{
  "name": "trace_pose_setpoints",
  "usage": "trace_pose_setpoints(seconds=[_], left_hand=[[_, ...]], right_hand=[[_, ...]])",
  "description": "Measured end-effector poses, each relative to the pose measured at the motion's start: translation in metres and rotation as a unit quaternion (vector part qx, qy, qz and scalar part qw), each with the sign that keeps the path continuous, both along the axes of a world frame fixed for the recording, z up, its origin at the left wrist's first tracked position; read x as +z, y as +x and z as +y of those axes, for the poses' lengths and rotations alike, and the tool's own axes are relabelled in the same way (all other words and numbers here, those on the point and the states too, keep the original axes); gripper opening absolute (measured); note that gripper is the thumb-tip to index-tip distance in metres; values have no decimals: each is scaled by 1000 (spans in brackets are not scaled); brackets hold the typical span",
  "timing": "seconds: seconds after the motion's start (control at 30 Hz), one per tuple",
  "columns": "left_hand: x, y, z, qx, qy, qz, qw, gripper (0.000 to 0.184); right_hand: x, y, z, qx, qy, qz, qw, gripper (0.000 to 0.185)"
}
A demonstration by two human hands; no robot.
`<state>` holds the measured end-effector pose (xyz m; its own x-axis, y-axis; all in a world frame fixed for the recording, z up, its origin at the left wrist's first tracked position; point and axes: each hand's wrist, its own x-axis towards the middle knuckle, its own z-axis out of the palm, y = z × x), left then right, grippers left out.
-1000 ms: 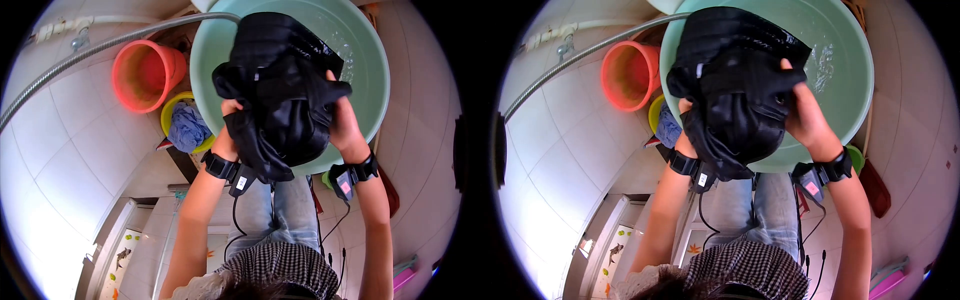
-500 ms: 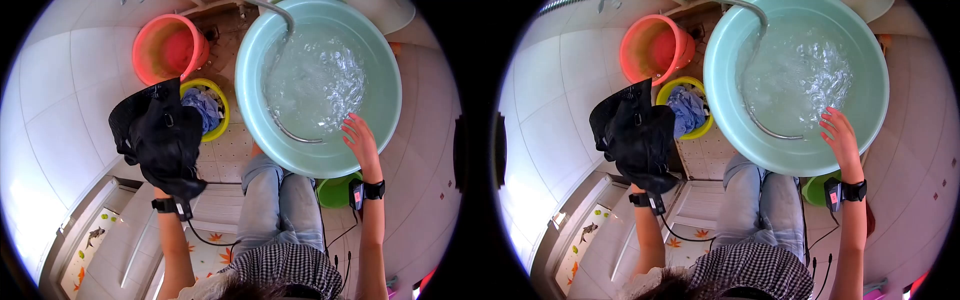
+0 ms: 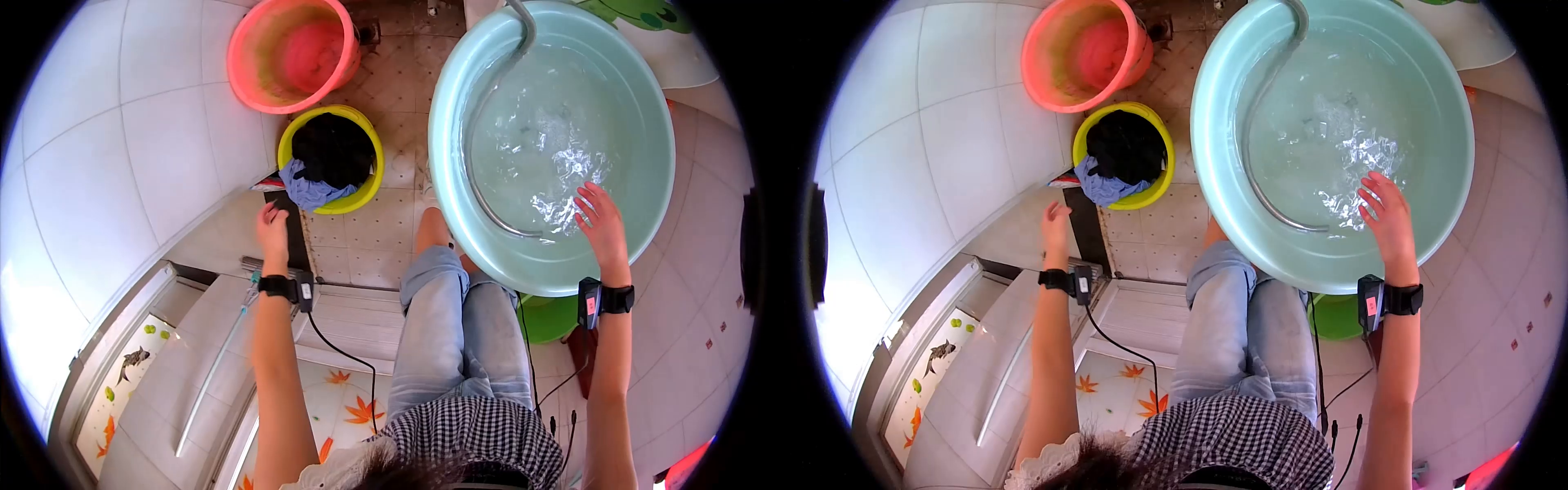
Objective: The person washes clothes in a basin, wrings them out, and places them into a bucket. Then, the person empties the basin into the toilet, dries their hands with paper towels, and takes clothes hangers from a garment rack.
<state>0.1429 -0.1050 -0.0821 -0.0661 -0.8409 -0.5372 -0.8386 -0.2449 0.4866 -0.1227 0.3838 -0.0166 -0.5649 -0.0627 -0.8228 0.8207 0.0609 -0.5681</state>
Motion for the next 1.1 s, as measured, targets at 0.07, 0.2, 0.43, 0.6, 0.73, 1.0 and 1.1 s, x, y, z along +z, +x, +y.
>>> trace_pose_setpoints(seconds=[0.07, 0.2, 0.43, 0.6, 0.73, 1.0, 1.1], left_hand=[[-3, -20, 20, -220, -39, 193, 955, 35], [69, -123, 118, -350, -46, 246, 903, 22], [110, -195, 275, -485, 88, 375, 785, 14], [87, -195, 298, -529, 59, 314, 786, 13], [90, -187, 284, -546, 7, 292, 786, 17], [180, -163, 201, -566, -203, 272, 751, 34], [223, -139, 164, -541, -234, 285, 756, 35]], right_hand=[[-4, -2, -5, -67, -26, -7, 997, 37], [-16, -13, -10, -339, -280, -81, 895, 31], [-3, -20, -36, -436, -480, -48, 760, 32], [33, -24, -30, -410, -579, 59, 702, 35], [58, -19, -9, -387, -533, 134, 741, 37], [113, 53, 94, -123, 182, 378, 899, 19], [187, 100, 149, -13, 430, 463, 775, 16]])
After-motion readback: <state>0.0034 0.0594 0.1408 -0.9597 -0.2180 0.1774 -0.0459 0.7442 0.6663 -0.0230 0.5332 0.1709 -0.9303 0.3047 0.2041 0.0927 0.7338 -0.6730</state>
